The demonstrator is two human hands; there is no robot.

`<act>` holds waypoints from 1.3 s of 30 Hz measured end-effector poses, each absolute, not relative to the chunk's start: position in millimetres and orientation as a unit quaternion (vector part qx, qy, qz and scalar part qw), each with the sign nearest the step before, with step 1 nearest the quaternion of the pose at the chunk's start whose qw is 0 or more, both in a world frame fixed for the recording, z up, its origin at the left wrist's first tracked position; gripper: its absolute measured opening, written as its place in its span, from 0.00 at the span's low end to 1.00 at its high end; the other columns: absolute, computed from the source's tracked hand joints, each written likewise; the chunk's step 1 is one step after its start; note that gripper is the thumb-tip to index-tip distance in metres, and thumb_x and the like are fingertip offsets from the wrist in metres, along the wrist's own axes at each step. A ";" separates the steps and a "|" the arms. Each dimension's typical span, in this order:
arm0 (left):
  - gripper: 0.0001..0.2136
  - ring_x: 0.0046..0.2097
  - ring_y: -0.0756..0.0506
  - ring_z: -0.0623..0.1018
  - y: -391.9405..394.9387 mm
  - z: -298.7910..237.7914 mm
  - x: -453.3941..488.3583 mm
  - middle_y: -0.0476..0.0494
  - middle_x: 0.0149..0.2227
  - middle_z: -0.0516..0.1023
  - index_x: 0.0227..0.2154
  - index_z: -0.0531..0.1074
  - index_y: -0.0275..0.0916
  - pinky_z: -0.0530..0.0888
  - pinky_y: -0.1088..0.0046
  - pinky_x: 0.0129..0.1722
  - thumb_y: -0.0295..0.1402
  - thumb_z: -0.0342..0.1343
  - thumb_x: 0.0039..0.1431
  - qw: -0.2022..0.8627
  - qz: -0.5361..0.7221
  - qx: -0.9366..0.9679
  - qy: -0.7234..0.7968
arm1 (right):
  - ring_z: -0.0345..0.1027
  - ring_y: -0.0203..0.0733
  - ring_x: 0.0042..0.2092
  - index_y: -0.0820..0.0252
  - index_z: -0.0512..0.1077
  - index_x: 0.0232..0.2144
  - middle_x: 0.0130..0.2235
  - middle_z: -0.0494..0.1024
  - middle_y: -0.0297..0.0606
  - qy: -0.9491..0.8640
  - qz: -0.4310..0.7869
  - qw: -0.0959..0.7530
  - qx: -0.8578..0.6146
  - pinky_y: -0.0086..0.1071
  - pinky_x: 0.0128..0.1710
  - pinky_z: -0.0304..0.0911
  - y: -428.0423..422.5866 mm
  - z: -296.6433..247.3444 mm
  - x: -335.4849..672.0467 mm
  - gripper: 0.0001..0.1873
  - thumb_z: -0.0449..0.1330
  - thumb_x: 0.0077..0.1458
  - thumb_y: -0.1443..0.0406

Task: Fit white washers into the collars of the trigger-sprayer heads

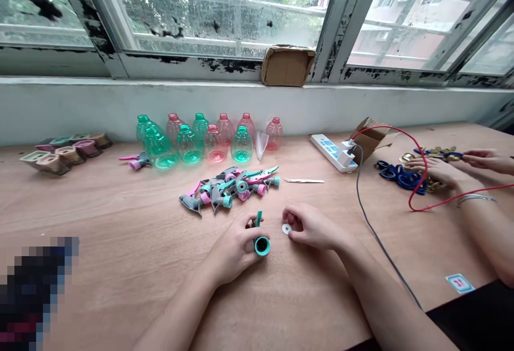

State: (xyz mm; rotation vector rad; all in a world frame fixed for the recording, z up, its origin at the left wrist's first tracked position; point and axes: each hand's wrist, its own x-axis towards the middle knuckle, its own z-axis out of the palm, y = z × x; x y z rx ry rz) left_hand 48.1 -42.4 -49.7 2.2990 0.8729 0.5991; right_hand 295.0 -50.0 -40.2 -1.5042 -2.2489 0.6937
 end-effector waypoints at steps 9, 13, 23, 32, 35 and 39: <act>0.13 0.53 0.41 0.71 -41.5 -51.4 48.2 0.42 0.54 0.66 0.39 0.76 0.44 0.69 0.64 0.53 0.25 0.60 0.50 0.299 0.231 0.866 0.327 | 0.62 0.39 0.38 0.59 0.71 0.32 0.34 0.71 0.36 -0.804 0.254 0.144 -0.518 0.30 0.36 0.57 -52.3 -37.8 295.9 0.08 0.59 0.46 0.72; 0.12 0.53 0.41 0.70 -41.2 -50.8 48.8 0.42 0.53 0.66 0.39 0.76 0.44 0.69 0.64 0.53 0.26 0.60 0.51 0.300 0.229 0.866 0.328 | 0.62 0.38 0.35 0.59 0.70 0.30 0.32 0.72 0.34 -0.795 0.268 0.145 -0.524 0.28 0.33 0.56 -52.2 -38.3 298.5 0.05 0.60 0.46 0.70; 0.12 0.54 0.40 0.69 -40.6 -48.6 51.0 0.41 0.51 0.67 0.38 0.76 0.44 0.68 0.63 0.53 0.24 0.60 0.50 0.280 0.232 0.863 0.350 | 0.60 0.31 0.25 0.60 0.69 0.26 0.23 0.69 0.27 -0.731 0.358 0.266 -0.516 0.25 0.24 0.54 -47.0 -52.1 292.6 0.04 0.63 0.47 0.69; 0.11 0.51 0.41 0.70 -42.9 -46.4 55.3 0.42 0.48 0.68 0.38 0.77 0.44 0.70 0.63 0.51 0.26 0.61 0.50 0.249 0.251 0.860 0.369 | 0.69 0.34 0.25 0.63 0.74 0.27 0.24 0.76 0.34 -0.570 0.555 0.464 -0.389 0.28 0.26 0.65 -56.0 -44.3 261.1 0.11 0.70 0.44 0.62; 0.12 0.52 0.40 0.69 -42.9 -47.8 55.3 0.42 0.49 0.67 0.40 0.77 0.46 0.69 0.63 0.51 0.27 0.60 0.52 0.250 0.255 0.860 0.364 | 0.69 0.35 0.27 0.62 0.78 0.29 0.27 0.78 0.36 -0.590 0.544 0.456 -0.385 0.28 0.27 0.65 -57.8 -46.3 253.6 0.10 0.70 0.45 0.63; 0.12 0.52 0.40 0.68 -42.6 -49.7 55.2 0.41 0.49 0.67 0.41 0.77 0.44 0.69 0.62 0.52 0.28 0.60 0.52 0.252 0.257 0.861 0.358 | 0.68 0.34 0.28 0.61 0.79 0.30 0.30 0.78 0.36 -0.632 0.494 0.447 -0.395 0.27 0.27 0.63 -58.7 -52.1 248.7 0.08 0.69 0.45 0.63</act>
